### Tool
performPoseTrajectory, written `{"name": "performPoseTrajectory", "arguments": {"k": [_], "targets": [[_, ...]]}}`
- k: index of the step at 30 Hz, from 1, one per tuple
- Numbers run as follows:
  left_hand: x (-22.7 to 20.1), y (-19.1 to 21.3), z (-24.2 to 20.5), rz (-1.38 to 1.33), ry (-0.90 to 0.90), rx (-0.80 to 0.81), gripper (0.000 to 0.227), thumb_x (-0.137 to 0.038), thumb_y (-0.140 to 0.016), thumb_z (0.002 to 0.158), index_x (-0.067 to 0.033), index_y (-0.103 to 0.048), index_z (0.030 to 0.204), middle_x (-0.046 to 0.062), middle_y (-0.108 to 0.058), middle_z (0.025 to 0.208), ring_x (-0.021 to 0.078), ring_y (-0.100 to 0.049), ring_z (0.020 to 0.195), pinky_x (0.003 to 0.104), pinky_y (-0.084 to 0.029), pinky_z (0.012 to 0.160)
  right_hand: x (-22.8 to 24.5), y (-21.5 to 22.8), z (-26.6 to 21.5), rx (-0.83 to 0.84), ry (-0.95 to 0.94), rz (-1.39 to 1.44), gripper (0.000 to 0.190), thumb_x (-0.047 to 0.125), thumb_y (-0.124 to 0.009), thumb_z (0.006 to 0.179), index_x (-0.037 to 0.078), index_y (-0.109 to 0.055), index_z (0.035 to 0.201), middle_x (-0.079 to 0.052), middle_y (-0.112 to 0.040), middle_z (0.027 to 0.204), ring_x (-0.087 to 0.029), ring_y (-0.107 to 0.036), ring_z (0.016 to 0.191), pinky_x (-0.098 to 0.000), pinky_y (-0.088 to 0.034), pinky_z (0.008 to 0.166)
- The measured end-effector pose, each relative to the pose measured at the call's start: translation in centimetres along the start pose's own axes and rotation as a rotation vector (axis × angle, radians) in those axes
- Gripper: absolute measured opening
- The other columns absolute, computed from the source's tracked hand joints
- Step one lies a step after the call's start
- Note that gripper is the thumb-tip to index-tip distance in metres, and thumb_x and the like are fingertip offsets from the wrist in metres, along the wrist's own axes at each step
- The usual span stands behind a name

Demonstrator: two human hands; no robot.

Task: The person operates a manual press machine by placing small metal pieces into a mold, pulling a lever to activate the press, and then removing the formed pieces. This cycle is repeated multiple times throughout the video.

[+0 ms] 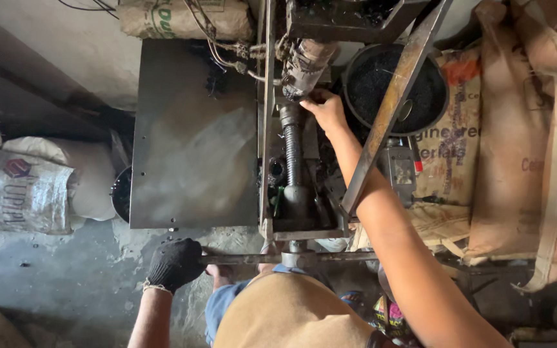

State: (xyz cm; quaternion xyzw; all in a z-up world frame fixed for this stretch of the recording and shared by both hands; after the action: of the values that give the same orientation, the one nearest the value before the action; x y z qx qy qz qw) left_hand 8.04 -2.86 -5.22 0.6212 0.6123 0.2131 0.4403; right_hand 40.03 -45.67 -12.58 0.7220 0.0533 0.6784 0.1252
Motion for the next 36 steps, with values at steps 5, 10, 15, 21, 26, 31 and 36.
{"name": "performPoseTrajectory", "arguments": {"k": [5, 10, 15, 21, 26, 31, 36], "targets": [[0.2, -0.4, 0.3, -0.015, -0.012, -0.024, 0.026, -0.041, -0.074, 0.072, -0.0156, -0.077, 0.074, 0.012, -0.073, 0.078, 0.0344, -0.073, 0.079, 0.046, -0.058, 0.072, 8.4, 0.2, -3.3, -0.104, 0.266, -0.425, 0.026, 0.021, -0.084, 0.088, 0.001, -0.077, 0.103, -0.018, -0.074, 0.103, -0.028, -0.071, 0.088, -0.0358, -0.054, 0.078], [0.7, -1.3, 0.3, -0.004, -0.055, -0.055, 0.026, -0.041, -0.075, 0.070, -0.0149, -0.076, 0.072, 0.012, -0.073, 0.078, 0.0351, -0.072, 0.078, 0.047, -0.058, 0.071, 10.6, 1.6, -6.4, -0.052, 0.239, -0.465, 0.024, 0.022, -0.079, 0.092, 0.001, -0.077, 0.102, -0.016, -0.070, 0.101, -0.024, -0.070, 0.082, -0.0353, -0.056, 0.076], [1.0, -2.6, 0.9, -0.026, -0.086, -0.031, 0.025, -0.040, -0.073, 0.073, -0.0157, -0.076, 0.074, 0.012, -0.073, 0.080, 0.0348, -0.073, 0.079, 0.047, -0.058, 0.070, 12.0, 3.1, -6.8, -0.116, 0.252, -0.436, 0.025, 0.022, -0.076, 0.095, 0.002, -0.075, 0.111, -0.014, -0.074, 0.106, -0.020, -0.072, 0.088, -0.0335, -0.056, 0.078], [1.2, -2.8, 0.8, 0.014, -0.044, -0.010, 0.024, -0.039, -0.071, 0.074, -0.0160, -0.075, 0.074, 0.011, -0.074, 0.082, 0.0348, -0.073, 0.082, 0.048, -0.058, 0.072, 10.8, -1.3, -4.0, 0.049, 0.223, -0.213, 0.028, 0.013, -0.079, 0.086, 0.000, -0.074, 0.109, -0.013, -0.079, 0.099, -0.019, -0.073, 0.089, -0.0330, -0.056, 0.082], [0.9, -2.1, 0.5, 0.023, -0.018, -0.008, 0.024, -0.040, -0.071, 0.074, -0.0169, -0.076, 0.076, 0.011, -0.074, 0.083, 0.0339, -0.073, 0.083, 0.047, -0.059, 0.074, 8.0, -0.2, -3.3, -0.119, 0.232, -0.358, 0.023, 0.017, -0.082, 0.085, 0.000, -0.077, 0.099, -0.016, -0.077, 0.094, -0.026, -0.072, 0.084, -0.0363, -0.055, 0.079], [0.8, -1.6, 0.4, 0.000, -0.009, -0.003, 0.026, -0.041, -0.072, 0.071, -0.0162, -0.077, 0.077, 0.012, -0.074, 0.084, 0.0350, -0.073, 0.085, 0.048, -0.058, 0.074, 8.5, -0.2, -4.1, -0.238, 0.377, -0.483, 0.022, 0.017, -0.083, 0.087, 0.001, -0.078, 0.101, -0.020, -0.067, 0.106, -0.034, -0.064, 0.096, -0.0402, -0.052, 0.084], [0.7, -1.6, 0.4, 0.016, -0.007, -0.002, 0.028, -0.042, -0.072, 0.072, -0.0152, -0.077, 0.078, 0.013, -0.074, 0.084, 0.0356, -0.073, 0.084, 0.048, -0.058, 0.075, 8.7, -0.8, -6.4, -0.164, 0.266, -0.419, 0.016, 0.018, -0.079, 0.091, 0.005, -0.080, 0.100, -0.016, -0.059, 0.111, -0.027, -0.062, 0.092, -0.0340, -0.053, 0.077]]}}
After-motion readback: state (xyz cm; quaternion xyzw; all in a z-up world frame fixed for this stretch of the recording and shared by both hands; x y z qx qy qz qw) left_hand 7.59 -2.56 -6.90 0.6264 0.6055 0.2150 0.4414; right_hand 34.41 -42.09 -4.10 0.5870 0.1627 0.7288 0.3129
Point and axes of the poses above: each hand's wrist, its own z-axis towards the middle knuckle, its own y-axis out of the back of the hand, x = y × z, the point moved 10 cm from there along z, towards the middle knuckle
